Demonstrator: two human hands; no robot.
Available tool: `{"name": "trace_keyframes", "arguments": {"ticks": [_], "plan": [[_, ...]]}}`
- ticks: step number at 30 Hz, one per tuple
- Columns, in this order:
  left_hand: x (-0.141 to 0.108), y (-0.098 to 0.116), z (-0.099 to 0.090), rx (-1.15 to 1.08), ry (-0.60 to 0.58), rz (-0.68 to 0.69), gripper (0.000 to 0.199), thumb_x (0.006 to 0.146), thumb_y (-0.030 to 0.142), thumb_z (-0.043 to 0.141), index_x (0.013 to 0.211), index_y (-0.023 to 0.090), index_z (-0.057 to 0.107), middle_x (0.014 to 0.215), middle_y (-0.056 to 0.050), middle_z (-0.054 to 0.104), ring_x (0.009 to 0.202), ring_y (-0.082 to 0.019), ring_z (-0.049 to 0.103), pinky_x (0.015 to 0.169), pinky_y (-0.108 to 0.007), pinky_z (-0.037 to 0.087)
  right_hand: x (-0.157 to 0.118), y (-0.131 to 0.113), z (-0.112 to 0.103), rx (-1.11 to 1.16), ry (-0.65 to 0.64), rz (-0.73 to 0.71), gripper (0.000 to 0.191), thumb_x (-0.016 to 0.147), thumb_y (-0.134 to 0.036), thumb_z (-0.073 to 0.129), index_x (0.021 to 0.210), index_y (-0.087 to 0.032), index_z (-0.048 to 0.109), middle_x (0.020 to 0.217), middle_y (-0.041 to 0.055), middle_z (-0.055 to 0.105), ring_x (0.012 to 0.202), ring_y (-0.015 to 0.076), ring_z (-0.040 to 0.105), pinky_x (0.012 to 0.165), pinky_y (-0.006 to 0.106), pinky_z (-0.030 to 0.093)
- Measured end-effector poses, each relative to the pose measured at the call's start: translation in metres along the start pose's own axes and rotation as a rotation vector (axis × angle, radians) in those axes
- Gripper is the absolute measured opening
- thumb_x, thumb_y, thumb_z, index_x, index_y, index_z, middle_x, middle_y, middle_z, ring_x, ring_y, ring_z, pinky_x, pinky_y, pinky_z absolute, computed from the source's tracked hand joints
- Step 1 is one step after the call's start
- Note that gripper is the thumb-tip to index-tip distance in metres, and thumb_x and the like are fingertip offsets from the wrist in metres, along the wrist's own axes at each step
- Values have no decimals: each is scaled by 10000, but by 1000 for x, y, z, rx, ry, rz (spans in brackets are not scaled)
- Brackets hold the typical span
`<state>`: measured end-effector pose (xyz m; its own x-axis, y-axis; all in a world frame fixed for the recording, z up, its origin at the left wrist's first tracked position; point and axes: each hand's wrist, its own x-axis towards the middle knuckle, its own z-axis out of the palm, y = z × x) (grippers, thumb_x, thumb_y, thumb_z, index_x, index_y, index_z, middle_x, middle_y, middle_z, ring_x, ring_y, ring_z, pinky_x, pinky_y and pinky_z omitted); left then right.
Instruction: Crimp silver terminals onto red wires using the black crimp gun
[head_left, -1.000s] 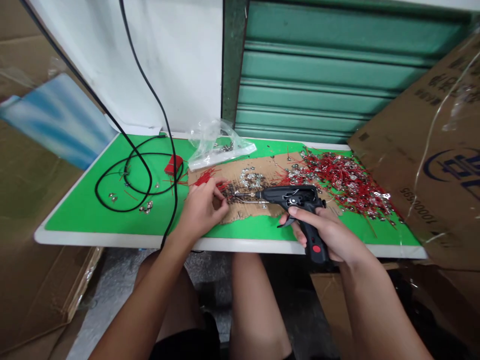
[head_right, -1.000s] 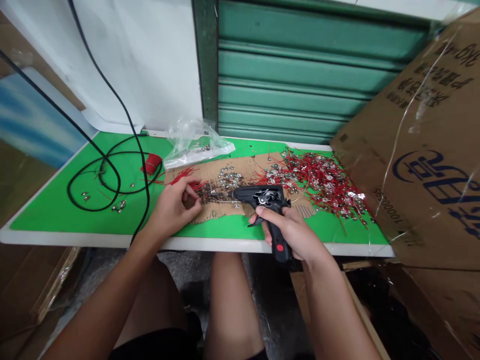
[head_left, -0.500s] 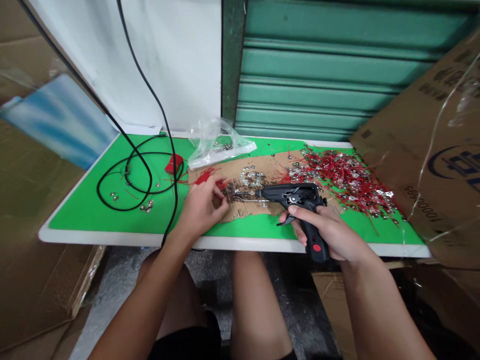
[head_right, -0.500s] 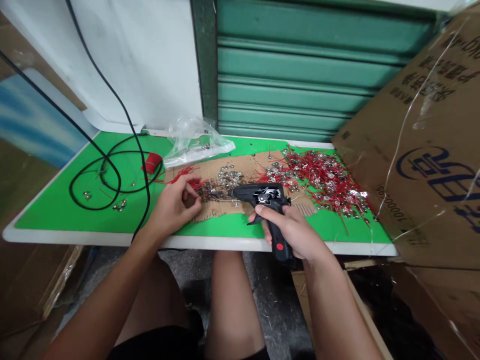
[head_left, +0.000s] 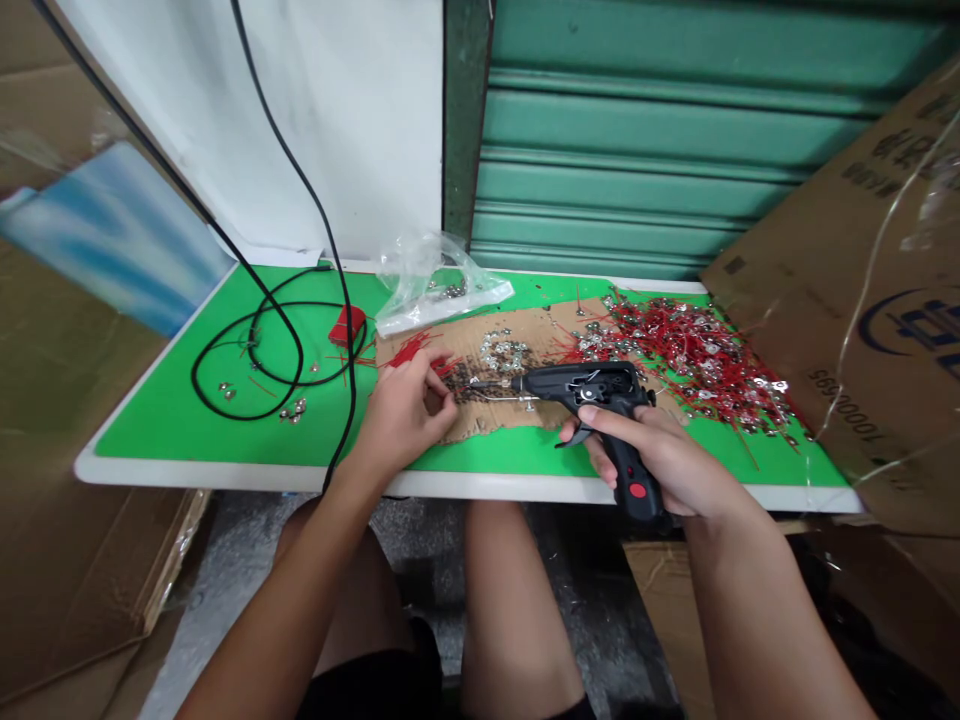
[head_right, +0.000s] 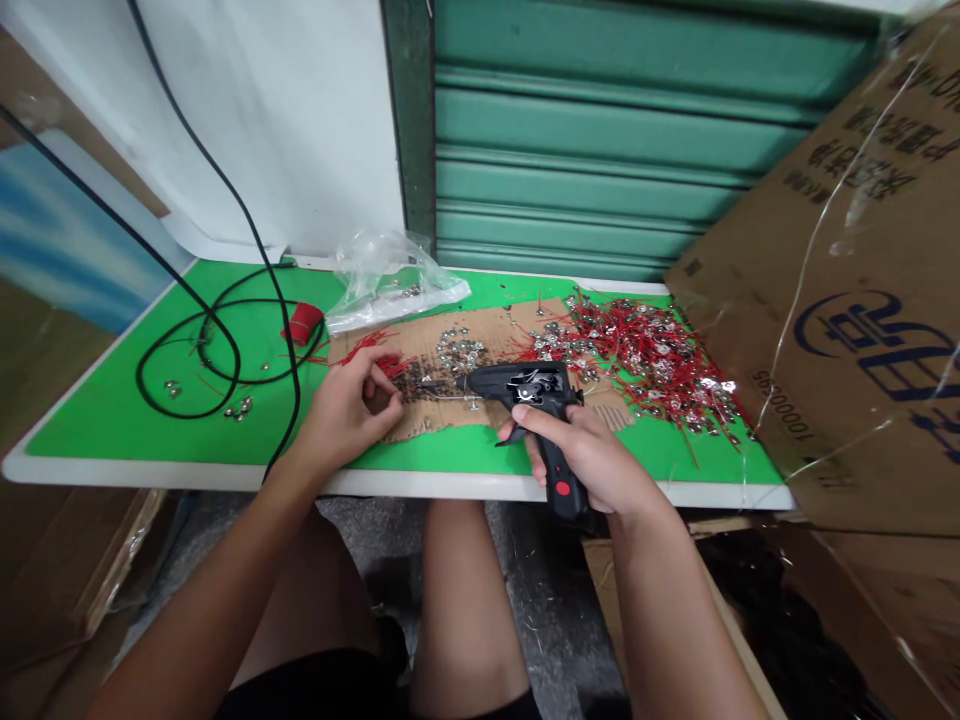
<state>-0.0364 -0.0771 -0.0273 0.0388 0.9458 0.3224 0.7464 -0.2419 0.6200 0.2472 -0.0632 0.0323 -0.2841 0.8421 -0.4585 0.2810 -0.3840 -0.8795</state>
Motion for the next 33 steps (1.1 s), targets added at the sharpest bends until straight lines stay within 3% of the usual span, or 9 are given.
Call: {"name": "trace_keyframes", "arguments": {"ticks": [11,17,25,33], "plan": [[1,0,1,0,-6,-2,494,817,178,672,1297,213,559,852,18,719,831,-207,638,876,-394,430,11,17,-6,186,-50,62,525,701,-643,825,805,-133,757,438,-5,511,373,85,438,368,193,283],[0,0,1,2,-2,-9,499,811,172,670,1295,222,557,859,19,717,828,-207,636,870,-391,429,10,16,-6,143,-6,95,524,697,-666,813,749,-153,715,427,6,530,355,89,436,366,195,284],[0,-1,2,-3,15,-9,493,813,178,666,1293,216,558,867,16,707,824,-201,632,869,-388,429,3,9,-3,41,6,28,600,693,-703,795,861,-127,766,442,-10,518,392,91,439,393,195,313],[0,2,-1,9,-14,-28,484,822,186,668,1291,213,554,882,9,720,853,-207,643,884,-396,443,0,4,-1,-10,4,-14,474,762,-643,767,758,-171,719,440,2,547,372,107,457,367,210,311]]}}
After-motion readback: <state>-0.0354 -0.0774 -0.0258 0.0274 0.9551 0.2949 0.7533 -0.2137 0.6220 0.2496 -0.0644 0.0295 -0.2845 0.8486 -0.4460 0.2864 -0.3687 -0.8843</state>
